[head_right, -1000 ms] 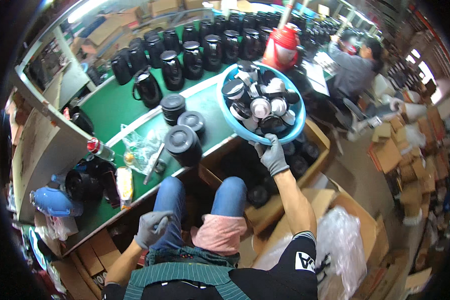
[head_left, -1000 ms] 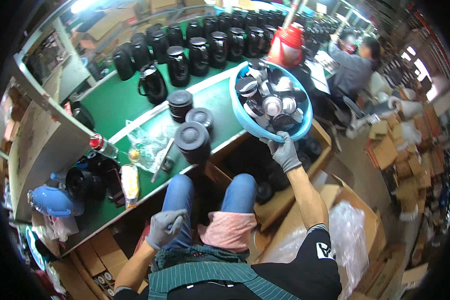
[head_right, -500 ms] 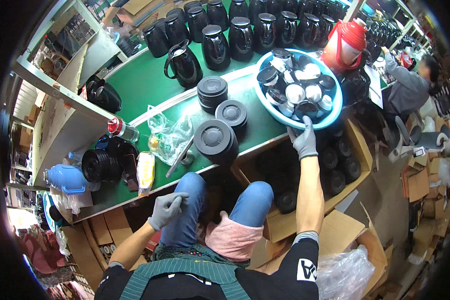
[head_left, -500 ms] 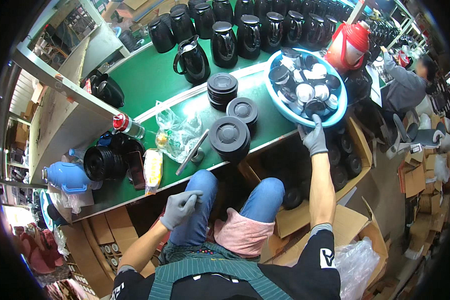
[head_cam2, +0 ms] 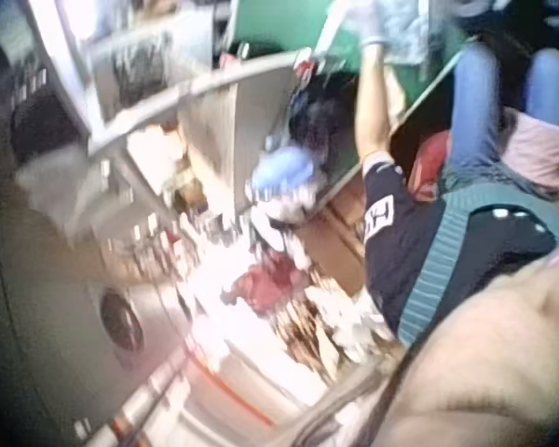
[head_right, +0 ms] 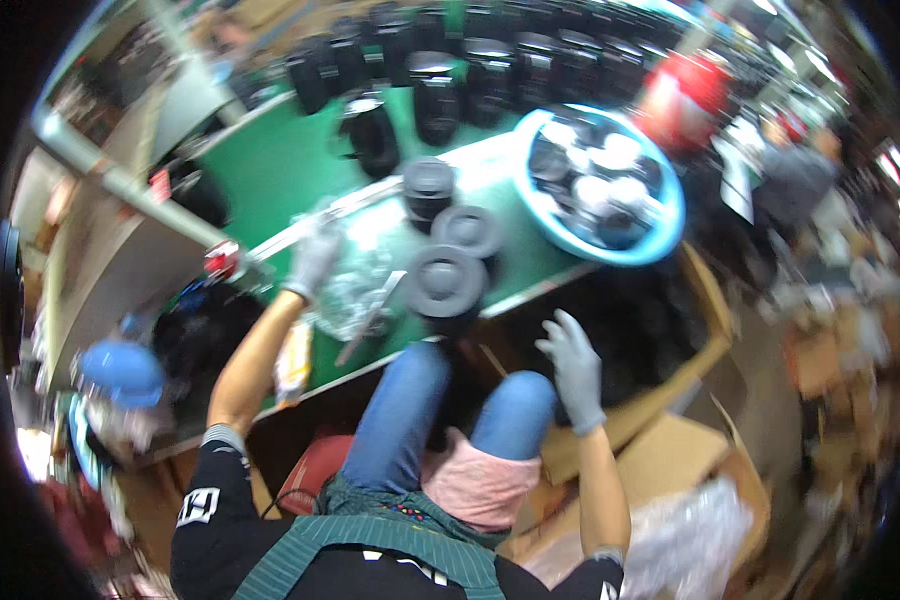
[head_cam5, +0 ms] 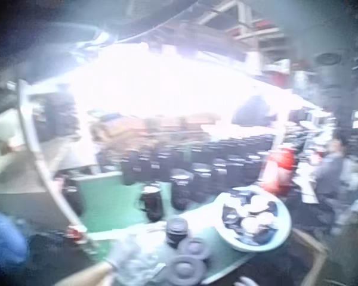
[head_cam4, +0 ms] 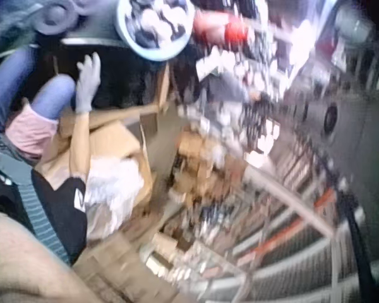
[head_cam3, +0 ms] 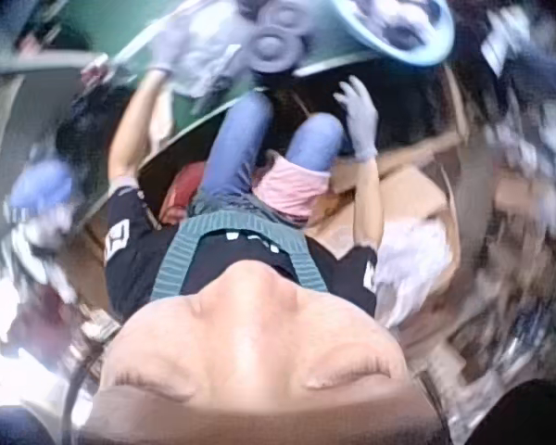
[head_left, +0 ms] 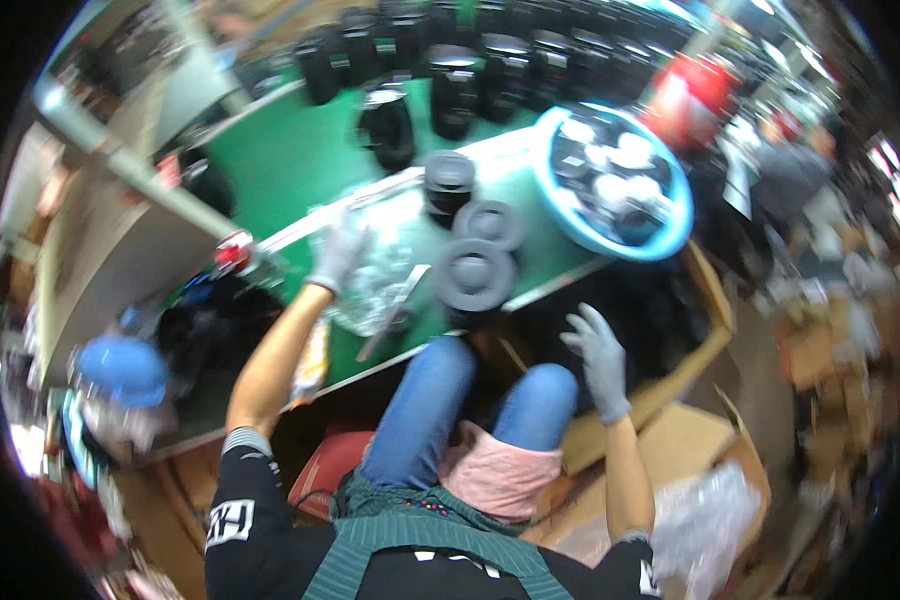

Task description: The person assembles black cylindrical containers by inserting a metal rod into the base, attaching a circular lid, and placing the finished units on a green table. The person repeats this process for multiple containers.

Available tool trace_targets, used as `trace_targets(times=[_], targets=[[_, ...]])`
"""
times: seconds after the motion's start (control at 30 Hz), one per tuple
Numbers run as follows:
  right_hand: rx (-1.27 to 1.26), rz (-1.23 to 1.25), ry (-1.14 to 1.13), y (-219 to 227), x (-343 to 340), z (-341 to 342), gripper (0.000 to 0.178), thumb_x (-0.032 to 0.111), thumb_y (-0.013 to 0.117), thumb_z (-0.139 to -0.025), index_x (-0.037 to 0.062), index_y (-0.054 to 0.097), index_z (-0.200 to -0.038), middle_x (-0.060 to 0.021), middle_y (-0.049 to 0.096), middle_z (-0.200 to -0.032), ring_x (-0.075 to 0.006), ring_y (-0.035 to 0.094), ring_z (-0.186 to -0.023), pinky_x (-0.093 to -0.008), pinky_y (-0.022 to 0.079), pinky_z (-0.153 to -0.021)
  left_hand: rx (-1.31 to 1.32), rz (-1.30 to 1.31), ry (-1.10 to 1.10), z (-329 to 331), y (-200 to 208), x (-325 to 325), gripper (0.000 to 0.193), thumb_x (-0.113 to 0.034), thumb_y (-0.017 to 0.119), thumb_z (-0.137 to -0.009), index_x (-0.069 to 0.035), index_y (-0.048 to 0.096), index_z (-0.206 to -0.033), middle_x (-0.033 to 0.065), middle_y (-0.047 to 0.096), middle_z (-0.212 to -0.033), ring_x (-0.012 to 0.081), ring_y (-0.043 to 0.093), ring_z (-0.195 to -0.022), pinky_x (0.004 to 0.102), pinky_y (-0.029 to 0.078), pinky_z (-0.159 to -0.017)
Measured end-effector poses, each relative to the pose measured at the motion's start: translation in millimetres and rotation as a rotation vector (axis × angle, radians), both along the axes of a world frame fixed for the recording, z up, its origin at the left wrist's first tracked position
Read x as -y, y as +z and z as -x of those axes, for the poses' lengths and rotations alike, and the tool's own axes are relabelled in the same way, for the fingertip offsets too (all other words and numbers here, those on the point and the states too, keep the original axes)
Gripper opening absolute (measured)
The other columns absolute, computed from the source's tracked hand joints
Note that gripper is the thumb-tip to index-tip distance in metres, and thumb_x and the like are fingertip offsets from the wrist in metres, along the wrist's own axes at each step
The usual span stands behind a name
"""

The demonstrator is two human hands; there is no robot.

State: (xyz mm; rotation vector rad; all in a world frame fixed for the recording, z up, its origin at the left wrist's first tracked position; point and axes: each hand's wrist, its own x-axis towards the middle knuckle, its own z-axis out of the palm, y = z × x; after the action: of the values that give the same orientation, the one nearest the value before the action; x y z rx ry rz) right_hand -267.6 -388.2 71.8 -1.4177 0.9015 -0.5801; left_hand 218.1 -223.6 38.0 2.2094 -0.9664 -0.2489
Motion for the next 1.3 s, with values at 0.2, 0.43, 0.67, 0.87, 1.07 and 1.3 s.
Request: trace_targets(times=[0.2, 0.43, 0.67, 0.87, 1.07, 1.3], targets=[[-0.230, 0.341, -0.122, 52.9, 48.6, -47.7, 0.053, 0.017, 0.067, -0.105, 0.0011, 0.055, -0.155, -0.0162, 0.071, -0.134, -0.0183, 0.071, -0.112, -0.0348, 0.057, -0.095, 0.381, 0.126, 0.356, -94.0, 16.3, 96.5, 0.108, -0.056, 0.082, -0.088, -0.003, 0.032, -0.168, 0.0261, 0.036, -0.168, 0.0438, 0.038, -0.154, 0.0533, 0.031, -0.128], [-0.574, 1.283, -0.015, 67.9, 171.8, -166.1, 0.065, 0.027, 0.078, -0.088, 0.0157, 0.062, -0.150, -0.0133, 0.060, -0.151, -0.0383, 0.055, -0.136, -0.0496, 0.042, -0.119, 0.030, -0.131, 0.262, -131.4, 35.1, 156.0, 0.059, -0.051, 0.077, -0.089, -0.003, 0.071, -0.124, 0.0186, 0.076, -0.117, 0.0375, 0.071, -0.111, 0.0490, 0.054, -0.099], [-0.868, 1.217, 0.157, 55.6, 220.3, -210.4, 0.061, 0.028, 0.090, -0.079, 0.0266, 0.073, -0.137, -0.0123, 0.045, -0.161, -0.0384, 0.056, -0.134, -0.0531, 0.050, -0.108, -0.640, 0.433, -0.134, -125.5, 37.5, 160.8, 0.025, -0.029, 0.084, -0.097, -0.008, 0.072, -0.098, -0.0042, 0.062, -0.077, 0.0046, 0.052, -0.069, 0.0246, 0.042, -0.063], [-0.310, 1.208, -0.169, 122.7, 127.1, -192.1, 0.087, 0.017, 0.088, -0.085, 0.0070, 0.048, -0.162, -0.0201, 0.061, -0.146, -0.0391, 0.059, -0.132, -0.0463, 0.047, -0.114, -0.216, 0.609, -0.057, -29.7, 118.0, 100.0, 0.028, -0.010, 0.089, -0.089, -0.006, 0.062, -0.083, -0.0067, 0.058, -0.073, 0.0046, 0.051, -0.067, 0.0274, 0.043, -0.059], [0.258, 0.931, 0.168, 171.3, -11.3, -158.7, 0.089, 0.014, 0.086, -0.086, 0.0046, 0.045, -0.164, -0.0240, 0.050, -0.163, -0.0430, 0.054, -0.144, -0.0509, 0.043, -0.119, 0.411, 0.475, -0.405, 95.2, 204.5, -15.0, 0.027, -0.007, 0.085, -0.075, -0.006, 0.059, -0.083, 0.0151, 0.063, -0.082, 0.0404, 0.064, -0.077, 0.0439, 0.053, -0.067], [0.139, 1.081, 0.215, 159.0, -103.2, -102.4, 0.103, 0.026, 0.094, -0.081, -0.0027, 0.040, -0.164, -0.0243, 0.054, -0.159, -0.0411, 0.053, -0.146, -0.0497, 0.036, -0.124, 0.244, 0.268, -0.539, 189.1, 229.3, -109.2, 0.030, -0.011, 0.092, -0.074, -0.007, 0.067, -0.089, 0.0131, 0.067, -0.080, 0.0316, 0.068, -0.073, 0.0421, 0.052, -0.066]])
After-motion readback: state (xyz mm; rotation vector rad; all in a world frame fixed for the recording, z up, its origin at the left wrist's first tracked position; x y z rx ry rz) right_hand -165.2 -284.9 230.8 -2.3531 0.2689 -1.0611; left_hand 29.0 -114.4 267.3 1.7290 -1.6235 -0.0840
